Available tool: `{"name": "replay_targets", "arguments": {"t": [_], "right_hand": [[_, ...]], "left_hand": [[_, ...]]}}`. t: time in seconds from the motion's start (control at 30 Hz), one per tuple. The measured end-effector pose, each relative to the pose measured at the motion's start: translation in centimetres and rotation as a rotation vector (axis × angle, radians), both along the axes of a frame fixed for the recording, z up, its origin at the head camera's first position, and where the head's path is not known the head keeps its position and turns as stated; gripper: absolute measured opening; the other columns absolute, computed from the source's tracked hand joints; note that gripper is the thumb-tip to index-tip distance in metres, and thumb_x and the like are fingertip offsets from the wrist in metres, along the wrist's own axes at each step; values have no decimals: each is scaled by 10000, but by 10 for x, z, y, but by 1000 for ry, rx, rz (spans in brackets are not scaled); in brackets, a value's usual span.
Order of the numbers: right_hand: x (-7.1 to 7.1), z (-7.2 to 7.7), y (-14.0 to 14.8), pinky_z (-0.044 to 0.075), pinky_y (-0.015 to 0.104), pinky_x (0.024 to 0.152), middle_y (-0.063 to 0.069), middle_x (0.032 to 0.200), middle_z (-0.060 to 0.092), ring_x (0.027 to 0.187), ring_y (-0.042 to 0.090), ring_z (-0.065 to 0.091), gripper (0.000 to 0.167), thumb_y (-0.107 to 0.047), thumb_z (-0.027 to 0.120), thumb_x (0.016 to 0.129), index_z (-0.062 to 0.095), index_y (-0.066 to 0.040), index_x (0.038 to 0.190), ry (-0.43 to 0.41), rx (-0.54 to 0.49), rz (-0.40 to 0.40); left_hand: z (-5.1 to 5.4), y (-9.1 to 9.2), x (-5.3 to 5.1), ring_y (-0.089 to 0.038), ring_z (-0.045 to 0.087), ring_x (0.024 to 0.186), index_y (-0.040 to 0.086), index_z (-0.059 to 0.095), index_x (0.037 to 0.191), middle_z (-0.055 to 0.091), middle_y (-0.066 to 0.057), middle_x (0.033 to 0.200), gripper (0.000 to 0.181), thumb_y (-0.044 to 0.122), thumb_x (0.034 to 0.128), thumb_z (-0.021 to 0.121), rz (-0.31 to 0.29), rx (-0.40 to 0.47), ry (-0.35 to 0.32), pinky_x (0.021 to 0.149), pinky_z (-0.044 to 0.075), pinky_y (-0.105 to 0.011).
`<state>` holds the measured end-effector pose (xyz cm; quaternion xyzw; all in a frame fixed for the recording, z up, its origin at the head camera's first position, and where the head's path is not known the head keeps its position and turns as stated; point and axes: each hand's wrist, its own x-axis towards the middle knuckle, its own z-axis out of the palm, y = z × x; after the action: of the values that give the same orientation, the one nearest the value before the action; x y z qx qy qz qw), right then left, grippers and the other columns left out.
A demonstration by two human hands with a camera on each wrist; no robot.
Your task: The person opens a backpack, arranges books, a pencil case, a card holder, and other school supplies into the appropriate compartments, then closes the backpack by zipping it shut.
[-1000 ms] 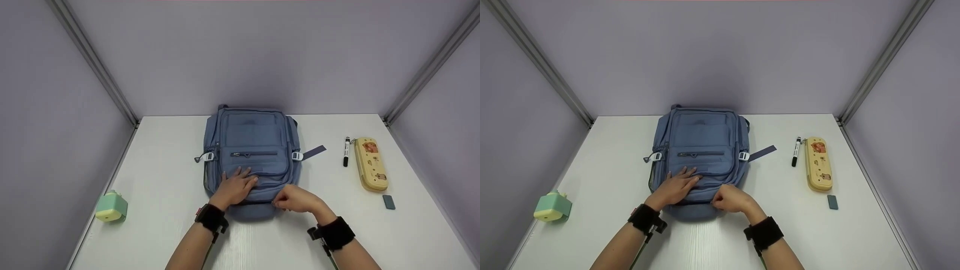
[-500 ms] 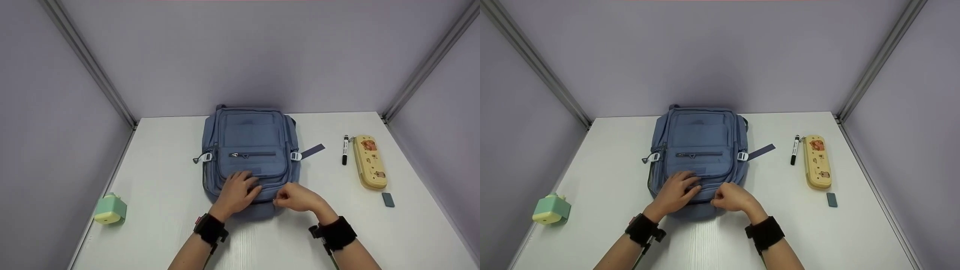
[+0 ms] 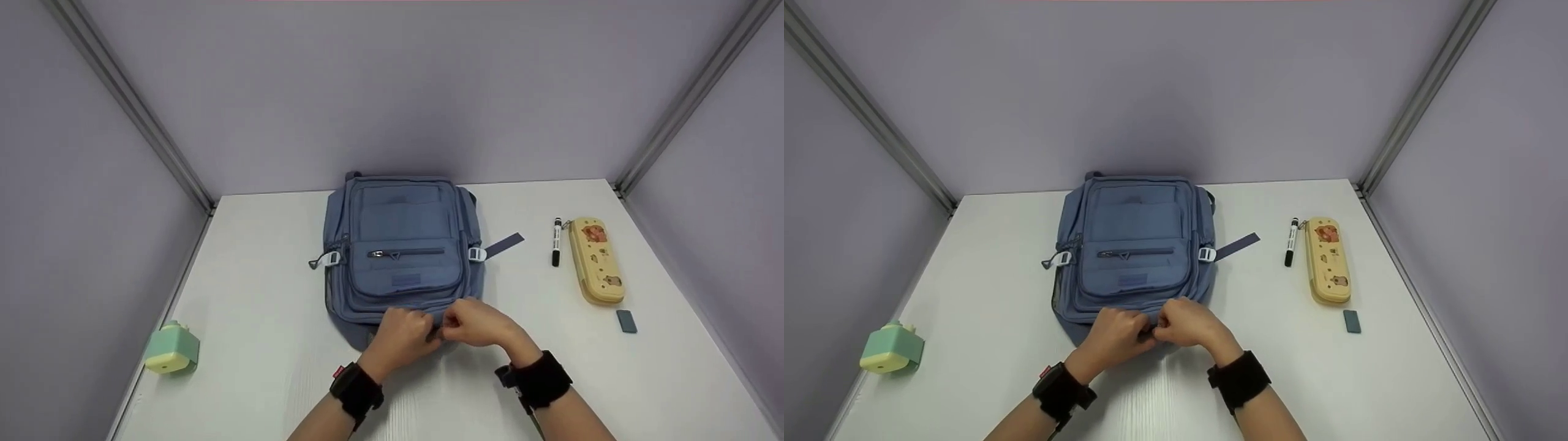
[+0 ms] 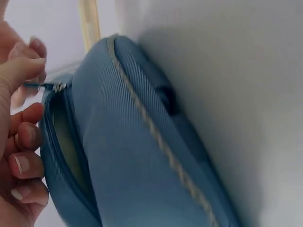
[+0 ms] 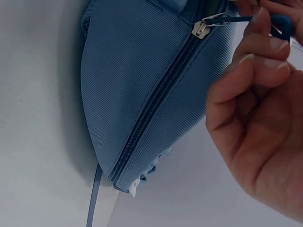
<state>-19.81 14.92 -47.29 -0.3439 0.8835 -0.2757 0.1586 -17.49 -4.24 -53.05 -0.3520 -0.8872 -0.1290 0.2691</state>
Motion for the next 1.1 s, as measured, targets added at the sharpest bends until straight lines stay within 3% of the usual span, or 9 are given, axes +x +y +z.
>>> {"name": "replay_targets", "arguments": {"t": [0.23, 0.33, 0.47, 0.53, 0.63, 0.73, 0.97, 1.1], "right_hand": [[-2, 4, 0, 324, 210, 521, -138, 605, 411, 543, 17, 392, 249, -129, 709, 830, 529, -174, 663, -18, -37, 73], [-3, 5, 4, 425, 261, 580, -64, 718, 539, 641, 82, 505, 161, -133, 773, 823, 616, -107, 809, -14, -64, 51], [-2, 0, 6, 503, 388, 734, 32, 987, 601, 856, 194, 601, 345, -110, 825, 779, 637, -65, 1065, 145, 2, -55], [-2, -6, 3, 509, 408, 759, 28, 1036, 590, 904, 207, 611, 374, -122, 833, 773, 653, -80, 1099, 258, 63, -84], [-4, -17, -1, 515, 396, 687, 14, 929, 596, 826, 211, 627, 258, -88, 832, 755, 702, -85, 978, 395, 100, -103], [-6, -22, -3, 494, 393, 611, 0, 795, 584, 726, 221, 618, 174, -48, 831, 718, 698, -97, 818, 476, 105, -134], [-12, -22, 3, 490, 382, 592, -17, 748, 611, 695, 220, 630, 153, -60, 848, 697, 716, -113, 756, 438, 104, -157], [-14, -21, 4, 489, 368, 590, -32, 744, 611, 694, 203, 628, 151, -66, 854, 692, 725, -119, 750, 410, 105, -170]], "left_hand": [[-3, 9, 2, -107, 411, 411, 166, 448, 583, 457, 51, 526, 413, 303, 818, 758, 44, -46, 11, 372, 274, -289], [-2, 10, 3, -133, 457, 416, 156, 505, 599, 502, 42, 540, 340, 242, 851, 715, 69, -52, -16, 374, 308, -311], [2, 10, 5, -166, 522, 439, 144, 555, 625, 553, 30, 563, 308, 227, 893, 684, 90, -64, -61, 385, 369, -342], [3, 10, 6, -179, 546, 453, 141, 553, 618, 561, 24, 565, 332, 241, 906, 684, 95, -63, -84, 395, 393, -351], [4, 9, 9, -199, 566, 465, 137, 538, 598, 560, 11, 554, 358, 245, 898, 701, 100, -46, -116, 406, 416, -362], [5, 5, 11, -199, 551, 452, 136, 502, 563, 540, 6, 529, 385, 213, 873, 717, 103, -25, -143, 401, 409, -360], [13, -20, 14, -80, 375, 410, 178, 344, 518, 282, 88, 487, 483, 119, 838, 700, 72, 22, -251, 394, 304, -271], [17, -39, 13, -49, 339, 432, 191, 330, 532, 248, 111, 511, 494, 121, 847, 704, 42, 41, -330, 414, 310, -250]]}}
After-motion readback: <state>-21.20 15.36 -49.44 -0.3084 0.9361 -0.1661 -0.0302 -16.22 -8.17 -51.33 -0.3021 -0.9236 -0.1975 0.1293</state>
